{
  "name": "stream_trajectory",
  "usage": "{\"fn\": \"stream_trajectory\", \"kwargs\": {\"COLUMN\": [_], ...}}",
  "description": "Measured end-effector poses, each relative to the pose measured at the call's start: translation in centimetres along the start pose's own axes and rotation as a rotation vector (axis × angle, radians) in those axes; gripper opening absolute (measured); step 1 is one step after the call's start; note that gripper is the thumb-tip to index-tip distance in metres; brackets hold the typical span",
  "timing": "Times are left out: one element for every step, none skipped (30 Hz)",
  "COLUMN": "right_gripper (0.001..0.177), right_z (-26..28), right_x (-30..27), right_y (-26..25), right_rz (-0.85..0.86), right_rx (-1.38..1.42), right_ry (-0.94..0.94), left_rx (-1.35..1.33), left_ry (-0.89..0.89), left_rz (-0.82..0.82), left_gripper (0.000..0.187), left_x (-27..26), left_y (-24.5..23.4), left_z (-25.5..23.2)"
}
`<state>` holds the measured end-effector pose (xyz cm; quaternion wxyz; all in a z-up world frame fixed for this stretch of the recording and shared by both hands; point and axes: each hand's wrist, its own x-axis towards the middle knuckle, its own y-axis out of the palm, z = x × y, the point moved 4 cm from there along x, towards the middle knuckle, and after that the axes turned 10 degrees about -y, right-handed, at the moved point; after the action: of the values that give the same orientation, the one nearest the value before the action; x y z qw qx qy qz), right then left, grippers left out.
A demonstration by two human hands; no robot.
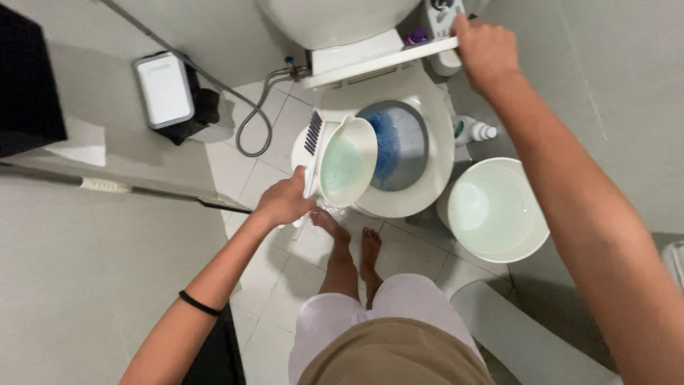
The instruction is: The person scrubs the toilet seat and lid with a brush, then pours soapy water from a jug into the bowl and scrubs the interior. The person continues to scrub the seat and lid after rinsing the brush.
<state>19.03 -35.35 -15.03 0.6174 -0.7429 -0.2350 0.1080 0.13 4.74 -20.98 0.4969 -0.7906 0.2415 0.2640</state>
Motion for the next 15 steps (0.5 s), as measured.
{"fn": "stream_trajectory", "kwargs": {"right_gripper": [0.024,0.025,0.027,0.028,0.029,0.029,0.029,0.03,0.031,0.032,0.034,0.031,0.029,0.027,0.03], "right_z": [0.2,0.4,0.7,0.8,1.1,1.3,1.5,1.5,1.8,1.9,2.0,2.1,2.1,2.1,2.1], "right_x": [-0.2,-0.4,-0.4,-0.4,-0.4,-0.3,0.0,0.2,0.3,0.3,0.2,0.0,0.0,0.0,-0.1], "right_y": [0.2,0.3,0.2,0.1,-0.1,0.0,0.0,0.0,0.1,0.2,0.3,0.2,0.1,0.0,0.0], "right_rz": [0.024,0.048,0.06,0.071,0.083,0.112,0.14,0.169,0.182,0.194,0.206,0.197,0.183,0.17,0.179], "right_rx": [0.011,0.022,0.035,0.048,0.063,0.06,0.058,0.057,0.047,0.037,0.025,0.019,0.013,0.008,0.011], "right_ry": [0.008,0.015,0.009,0.002,-0.004,0.011,0.025,0.039,0.038,0.037,0.033,0.03,0.024,0.018,0.022], "left_rx": [-0.001,-0.032,-0.061,-0.09,-0.097,-0.104,-0.144,-0.182,-0.269,-0.356,-0.446,-0.501,-0.557,-0.613,-0.587], "left_ry": [0.013,0.029,0.044,0.06,0.078,0.096,-0.005,-0.107,-0.085,-0.063,-0.041,-0.036,-0.032,-0.028,-0.018], "left_rz": [0.014,0.032,0.051,0.071,0.067,0.063,0.159,0.256,0.243,0.229,0.213,0.229,0.24,0.251,0.242], "left_gripper": [0.081,0.081,0.082,0.083,0.091,0.099,0.099,0.099,0.099,0.099,0.098,0.097,0.097,0.096,0.095], "left_x": [0.4,0.9,1.4,2.0,2.8,3.6,4.5,5.6,6.5,7.4,8.2,9.0,9.8,10.5,11.1], "left_y": [0.7,1.5,2.4,3.3,4.2,5.0,6.1,7.1,7.6,8.1,8.6,9.2,9.6,10.0,10.6], "left_z": [-1.2,-2.6,-4.1,-5.7,-7.5,-9.2,-10.4,-11.7,-13.0,-13.9,-14.6,-15.0,-15.0,-14.7,-14.1]}}
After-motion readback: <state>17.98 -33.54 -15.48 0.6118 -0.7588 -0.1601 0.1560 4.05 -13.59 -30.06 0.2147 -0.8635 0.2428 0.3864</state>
